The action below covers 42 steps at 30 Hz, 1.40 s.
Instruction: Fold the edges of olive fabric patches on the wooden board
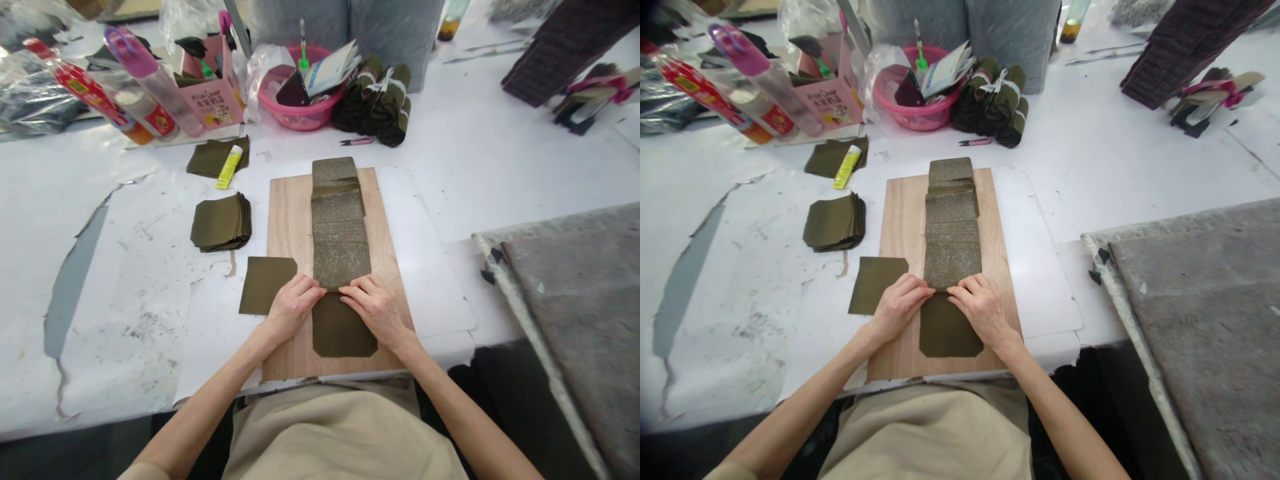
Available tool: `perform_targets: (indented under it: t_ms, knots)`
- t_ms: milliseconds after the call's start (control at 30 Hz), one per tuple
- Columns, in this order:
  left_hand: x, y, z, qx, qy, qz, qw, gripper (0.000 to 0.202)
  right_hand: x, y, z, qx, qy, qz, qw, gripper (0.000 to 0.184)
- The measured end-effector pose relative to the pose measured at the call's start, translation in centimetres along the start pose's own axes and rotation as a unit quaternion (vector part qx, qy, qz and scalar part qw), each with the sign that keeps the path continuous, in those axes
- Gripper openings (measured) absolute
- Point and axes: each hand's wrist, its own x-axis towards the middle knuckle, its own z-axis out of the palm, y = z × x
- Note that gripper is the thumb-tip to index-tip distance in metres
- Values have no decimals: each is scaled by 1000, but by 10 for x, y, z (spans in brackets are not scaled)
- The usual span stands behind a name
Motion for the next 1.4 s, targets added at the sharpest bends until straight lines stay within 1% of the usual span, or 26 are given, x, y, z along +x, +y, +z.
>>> perform_targets:
  t_ms: [233,467,633,767,1133,1400]
  knots:
    - [-3,-2,-1,2,-7,20,1000,20,-2,3,2,-6,2,-7,1000,27]
    - [-4,-2,-2,35,-28,54,998,23,-3,4,4,-6,1,-3,1000,29]
    - [-4,-1,-3,59,-24,65,996,24,-3,6,5,1,7,-3,1000,30]
    - [-5,-2,-1,82,-27,75,994,24,-4,7,4,-3,-6,-12,1000,33]
    - [-7,-4,1,121,-34,105,986,23,-2,5,1,-23,-19,-14,999,30]
    - [-7,-3,-1,159,-39,125,979,21,0,3,-1,-58,-22,-23,998,28]
